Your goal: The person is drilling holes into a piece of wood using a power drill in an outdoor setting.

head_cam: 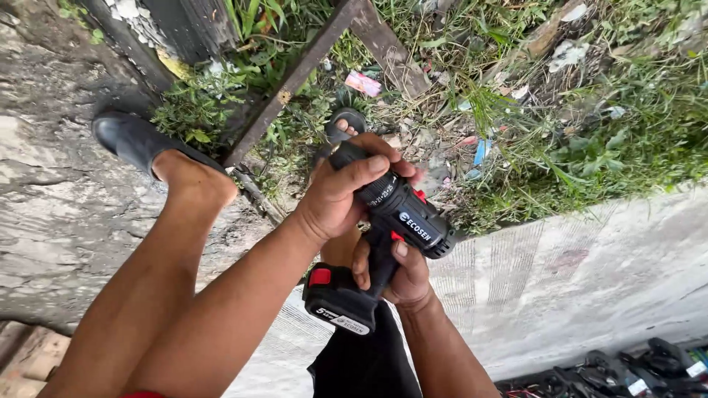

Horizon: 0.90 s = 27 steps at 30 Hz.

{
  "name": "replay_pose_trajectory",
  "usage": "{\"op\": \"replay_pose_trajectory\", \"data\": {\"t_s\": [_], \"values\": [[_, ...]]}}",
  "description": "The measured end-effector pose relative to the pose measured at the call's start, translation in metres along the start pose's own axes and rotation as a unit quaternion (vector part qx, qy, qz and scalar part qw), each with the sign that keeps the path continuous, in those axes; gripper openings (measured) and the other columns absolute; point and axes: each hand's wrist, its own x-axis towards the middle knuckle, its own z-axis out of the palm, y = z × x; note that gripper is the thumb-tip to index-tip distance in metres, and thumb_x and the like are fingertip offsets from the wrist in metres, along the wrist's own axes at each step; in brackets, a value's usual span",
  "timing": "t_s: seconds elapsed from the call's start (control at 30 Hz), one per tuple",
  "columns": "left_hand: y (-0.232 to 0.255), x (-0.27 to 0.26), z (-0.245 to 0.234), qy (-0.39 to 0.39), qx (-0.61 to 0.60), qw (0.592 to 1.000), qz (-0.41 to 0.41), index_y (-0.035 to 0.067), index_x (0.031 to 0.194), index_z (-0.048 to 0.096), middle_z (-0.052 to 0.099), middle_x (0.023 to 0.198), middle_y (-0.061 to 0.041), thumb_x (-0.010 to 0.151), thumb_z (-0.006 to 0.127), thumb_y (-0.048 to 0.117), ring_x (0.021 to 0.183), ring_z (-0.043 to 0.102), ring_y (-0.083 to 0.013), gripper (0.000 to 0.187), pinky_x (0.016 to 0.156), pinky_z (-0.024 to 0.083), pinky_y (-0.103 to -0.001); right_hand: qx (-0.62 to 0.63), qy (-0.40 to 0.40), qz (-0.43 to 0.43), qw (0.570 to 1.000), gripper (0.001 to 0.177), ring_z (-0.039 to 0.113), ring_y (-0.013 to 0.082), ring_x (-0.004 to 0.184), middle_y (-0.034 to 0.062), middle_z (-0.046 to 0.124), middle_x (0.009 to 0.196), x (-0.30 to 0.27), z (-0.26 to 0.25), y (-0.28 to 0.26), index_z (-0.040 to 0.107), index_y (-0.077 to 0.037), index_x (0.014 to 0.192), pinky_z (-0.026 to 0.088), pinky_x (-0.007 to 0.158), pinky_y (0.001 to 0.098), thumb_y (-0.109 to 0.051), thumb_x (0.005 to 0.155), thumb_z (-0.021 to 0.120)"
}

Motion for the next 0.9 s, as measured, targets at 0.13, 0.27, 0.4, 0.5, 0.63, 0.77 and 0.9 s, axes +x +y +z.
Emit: {"op": "replay_pose_trajectory", "data": {"t_s": [0.13, 0.27, 0.4, 0.5, 0.63, 0.77, 0.9], "values": [[0.003, 0.002, 0.007, 0.035, -0.013, 0.999, 0.037, 0.003, 0.111, 0.068, 0.071, 0.102, -0.016, 0.099, 0.074, 0.012, 0.108, 0.068, -0.0324, 0.016, 0.113, 0.052, -0.058, -0.054, 0.076, -0.027, 0.995, 0.057, 0.071, 0.0266, 0.072, 0.0184, 0.07, 0.091, -0.001, 0.003, 0.003, 0.056, 0.009, 0.122, 0.057, 0.061, 0.0337, -0.034, 0.09, 0.075], [0.01, 0.001, 0.008, 0.048, 0.005, 0.998, 0.036, 0.007, 0.108, 0.068, 0.07, 0.099, -0.013, 0.096, 0.073, 0.014, 0.109, 0.069, -0.0342, 0.015, 0.103, 0.053, -0.055, -0.103, 0.125, -0.037, 0.986, 0.052, 0.072, 0.0278, 0.075, 0.0194, 0.071, 0.095, 0.002, 0.0, 0.005, 0.058, 0.009, 0.119, 0.057, 0.061, 0.0344, -0.03, 0.091, 0.078], [0.014, -0.002, 0.008, 0.032, 0.005, 0.998, 0.049, 0.007, 0.108, 0.067, 0.067, 0.095, -0.01, 0.096, 0.074, 0.017, 0.111, 0.068, -0.0337, 0.016, 0.104, 0.053, -0.054, -0.126, 0.099, -0.051, 0.986, 0.053, 0.071, 0.0263, 0.077, 0.019, 0.07, 0.1, 0.001, 0.001, 0.004, 0.058, 0.007, 0.122, 0.057, 0.065, 0.0352, -0.031, 0.092, 0.078], [0.016, -0.005, 0.013, 0.02, 0.024, 0.998, 0.054, 0.006, 0.104, 0.067, 0.067, 0.095, -0.011, 0.096, 0.074, 0.017, 0.112, 0.068, -0.0342, 0.015, 0.105, 0.054, -0.054, -0.104, 0.054, -0.046, 0.992, 0.053, 0.066, 0.0236, 0.076, 0.0151, 0.067, 0.097, -0.001, 0.004, 0.002, 0.056, 0.005, 0.125, 0.054, 0.067, 0.0348, -0.03, 0.092, 0.078], [0.015, -0.01, 0.019, -0.002, 0.041, 0.998, 0.05, 0.003, 0.098, 0.068, 0.069, 0.095, -0.013, 0.094, 0.076, 0.017, 0.109, 0.068, -0.0346, 0.016, 0.103, 0.054, -0.053, 0.006, -0.044, 0.004, 0.999, 0.055, 0.058, 0.0213, 0.076, 0.0094, 0.058, 0.089, -0.001, 0.012, -0.006, 0.052, 0.003, 0.129, 0.048, 0.071, 0.0346, -0.03, 0.092, 0.077], [0.003, -0.014, 0.018, -0.028, 0.074, 0.996, 0.033, 0.001, 0.098, 0.07, 0.07, 0.096, -0.014, 0.092, 0.077, 0.017, 0.109, 0.068, -0.0346, 0.018, 0.101, 0.054, -0.052, 0.032, -0.088, 0.027, 0.995, 0.06, 0.056, 0.0208, 0.076, 0.0081, 0.056, 0.085, -0.008, 0.008, -0.008, 0.05, 0.002, 0.134, 0.045, 0.073, 0.0339, -0.031, 0.091, 0.076], [-0.012, -0.015, 0.012, -0.051, 0.011, 0.999, -0.003, 0.003, 0.099, 0.069, 0.069, 0.094, -0.013, 0.094, 0.076, 0.019, 0.107, 0.067, -0.031, 0.018, 0.103, 0.054, -0.049, -0.02, -0.049, 0.024, 0.998, 0.047, 0.057, 0.0218, 0.077, 0.0082, 0.057, 0.085, -0.024, -0.015, 0.001, 0.053, 0.0, 0.129, 0.046, 0.073, 0.0362, -0.021, 0.094, 0.076]]}}
